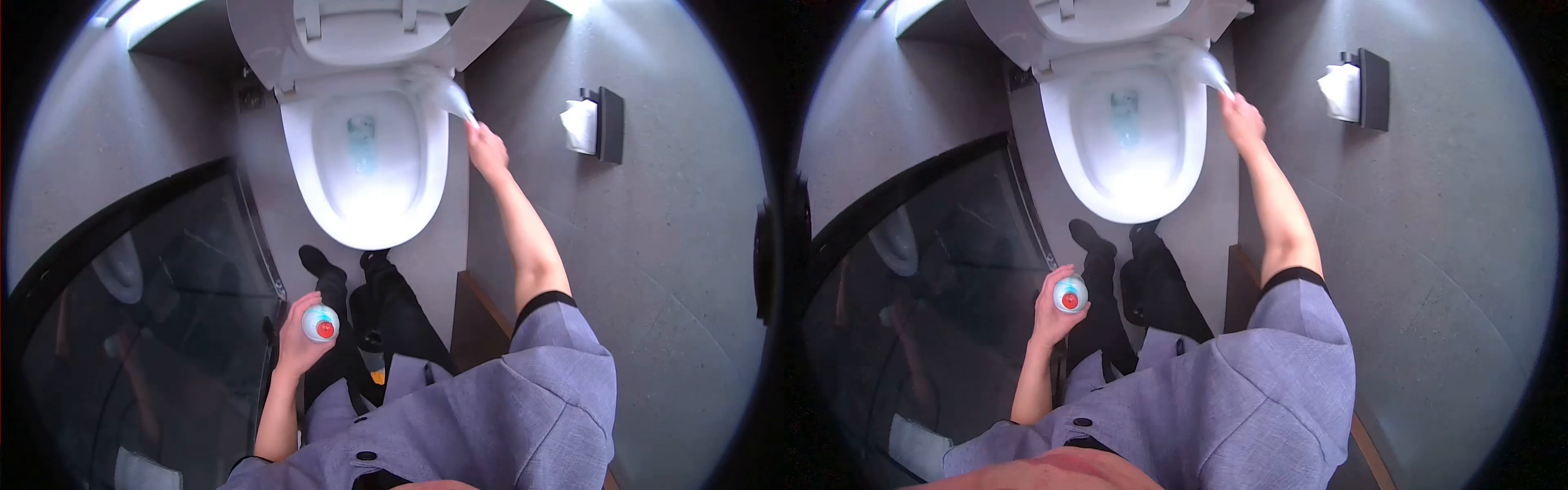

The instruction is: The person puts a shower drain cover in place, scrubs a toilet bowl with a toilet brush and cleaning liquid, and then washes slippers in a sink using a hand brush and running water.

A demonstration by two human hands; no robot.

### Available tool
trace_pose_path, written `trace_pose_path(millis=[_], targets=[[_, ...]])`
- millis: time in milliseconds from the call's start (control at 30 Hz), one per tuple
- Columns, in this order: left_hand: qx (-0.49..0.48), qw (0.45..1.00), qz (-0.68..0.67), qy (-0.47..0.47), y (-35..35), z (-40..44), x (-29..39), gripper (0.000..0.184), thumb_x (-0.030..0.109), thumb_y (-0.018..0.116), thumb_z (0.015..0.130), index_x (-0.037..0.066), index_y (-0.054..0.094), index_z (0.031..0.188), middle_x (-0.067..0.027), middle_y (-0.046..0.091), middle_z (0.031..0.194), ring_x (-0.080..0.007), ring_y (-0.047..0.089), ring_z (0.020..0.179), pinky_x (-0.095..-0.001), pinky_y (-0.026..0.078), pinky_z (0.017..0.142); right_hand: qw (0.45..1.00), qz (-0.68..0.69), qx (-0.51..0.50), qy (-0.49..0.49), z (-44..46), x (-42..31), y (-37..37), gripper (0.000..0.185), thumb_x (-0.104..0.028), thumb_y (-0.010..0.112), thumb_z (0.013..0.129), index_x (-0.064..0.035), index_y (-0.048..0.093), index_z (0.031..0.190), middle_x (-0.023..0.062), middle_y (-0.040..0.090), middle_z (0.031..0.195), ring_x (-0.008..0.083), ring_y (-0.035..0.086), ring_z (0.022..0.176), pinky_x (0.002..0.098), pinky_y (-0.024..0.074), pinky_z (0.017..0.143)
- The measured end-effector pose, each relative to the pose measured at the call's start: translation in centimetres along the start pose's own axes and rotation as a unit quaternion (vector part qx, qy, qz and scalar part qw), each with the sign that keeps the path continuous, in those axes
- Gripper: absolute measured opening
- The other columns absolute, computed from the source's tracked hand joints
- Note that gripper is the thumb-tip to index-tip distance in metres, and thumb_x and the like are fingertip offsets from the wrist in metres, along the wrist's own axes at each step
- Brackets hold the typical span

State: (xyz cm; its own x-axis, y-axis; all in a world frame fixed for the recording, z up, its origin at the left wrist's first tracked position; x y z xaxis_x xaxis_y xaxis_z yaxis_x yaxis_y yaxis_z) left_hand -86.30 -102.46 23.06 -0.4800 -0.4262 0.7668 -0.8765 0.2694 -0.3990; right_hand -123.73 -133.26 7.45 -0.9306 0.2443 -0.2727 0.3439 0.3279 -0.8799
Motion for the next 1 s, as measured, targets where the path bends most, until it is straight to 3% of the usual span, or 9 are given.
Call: trace_pose_path(millis=[167,267,300,367,567,700,767,833,1000], targets=[[-0.005,0.999,0.029,0.039,-1.2,-1.4,1.5,0.069,0.008,0.08,0.057,0.009,0.053,0.12,-0.0141,0.057,0.123,-0.0342,0.055,0.115,-0.0399,0.047,0.097,0.993,-0.05,0.088,-0.055,-4.6,-1.5,-7.8,0.04,-0.044,0.047,0.097,-0.0053,0.052,0.087,0.0231,0.062,0.073,0.0464,0.06,0.075,0.0538,0.046,0.063],[0.0,0.998,0.033,0.05,-2.8,-1.8,2.9,0.071,0.008,0.081,0.055,0.01,0.051,0.12,-0.0128,0.057,0.125,-0.0331,0.056,0.115,-0.0396,0.048,0.095,0.972,0.057,0.208,-0.096,-5.4,-5.3,-12.6,0.038,-0.04,0.047,0.098,-0.0046,0.051,0.085,0.0216,0.059,0.068,0.0443,0.06,0.069,0.0514,0.044,0.057],[0.003,0.998,0.036,0.048,-3.0,-1.9,3.4,0.071,0.008,0.081,0.055,0.011,0.051,0.12,-0.0127,0.057,0.125,-0.0329,0.056,0.115,-0.0396,0.048,0.095,0.939,0.129,0.274,-0.162,-5.5,-8.0,-15.3,0.035,-0.036,0.047,0.099,-0.0051,0.05,0.084,0.0209,0.056,0.063,0.043,0.057,0.061,0.0495,0.042,0.052],[0.008,0.998,0.038,0.041,-3.5,-1.8,3.8,0.072,0.009,0.081,0.055,0.011,0.051,0.12,-0.0125,0.056,0.125,-0.0326,0.056,0.115,-0.0397,0.048,0.095,0.917,0.181,0.28,-0.218,-5.5,-14.5,-19.2,0.037,-0.042,0.046,0.098,-0.0075,0.05,0.083,0.0183,0.057,0.06,0.0416,0.06,0.06,0.0505,0.0449,0.051],[0.043,0.997,0.028,0.057,-4.5,-1.6,3.4,0.069,0.008,0.081,0.056,0.009,0.052,0.119,-0.012,0.057,0.124,-0.0329,0.056,0.114,-0.0394,0.048,0.095,0.937,0.075,0.149,-0.308,-4.6,-26.4,-12.4,0.039,-0.044,0.049,0.096,-0.0073,0.053,0.084,0.0171,0.06,0.063,0.042,0.06,0.062,0.05,0.0465,0.055],[0.036,0.999,-0.001,0.031,-4.3,-1.5,2.7,0.069,0.008,0.082,0.058,0.008,0.051,0.12,-0.0139,0.057,0.123,-0.0325,0.057,0.113,-0.038,0.047,0.095,0.966,-0.04,-0.002,-0.255,-3.2,-21.6,-0.7,0.043,-0.049,0.046,0.095,-0.0073,0.059,0.09,0.0198,0.065,0.074,0.0433,0.062,0.073,0.0534,0.0479,0.065],[0.054,0.998,-0.006,0.038,-4.7,-1.8,2.3,0.068,0.007,0.082,0.058,0.008,0.051,0.119,-0.0138,0.057,0.123,-0.0325,0.057,0.113,-0.0379,0.047,0.095,0.991,-0.003,-0.059,-0.124,-2.0,-14.9,3.2,0.048,-0.053,0.043,0.094,-0.0079,0.06,0.095,0.0229,0.066,0.087,0.0456,0.061,0.087,0.0538,0.0477,0.075],[0.068,0.997,-0.011,0.032,-5.3,-2.7,1.8,0.068,0.006,0.081,0.058,0.007,0.052,0.119,-0.0134,0.057,0.123,-0.0323,0.057,0.114,-0.038,0.047,0.095,0.995,-0.037,-0.04,-0.082,-3.3,-12.5,2.7,0.048,-0.052,0.043,0.095,-0.0074,0.06,0.096,0.0242,0.066,0.09,0.0456,0.061,0.089,0.0535,0.048,0.077],[0.095,0.995,-0.015,-0.009,-6.4,-4.3,-0.5,0.067,0.003,0.08,0.057,0.008,0.052,0.118,-0.0129,0.055,0.125,-0.0319,0.055,0.116,-0.038,0.046,0.097,0.983,-0.079,-0.061,-0.153,-7.3,-14.1,1.7,0.039,-0.042,0.047,0.096,-0.0043,0.056,0.092,0.0239,0.066,0.08,0.0448,0.063,0.079,0.0535,0.0491,0.069]])
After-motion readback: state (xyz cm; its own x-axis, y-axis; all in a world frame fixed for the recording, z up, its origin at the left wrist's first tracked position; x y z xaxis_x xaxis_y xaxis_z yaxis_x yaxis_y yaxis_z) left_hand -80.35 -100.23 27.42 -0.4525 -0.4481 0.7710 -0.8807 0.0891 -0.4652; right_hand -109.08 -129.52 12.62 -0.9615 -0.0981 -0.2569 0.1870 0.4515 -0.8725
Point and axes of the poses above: each hand's wrist, its own z-axis towards the middle knuckle, its own y-axis out of the palm, x = y × z, the point moved 9 cm from there along z, towards the middle knuckle
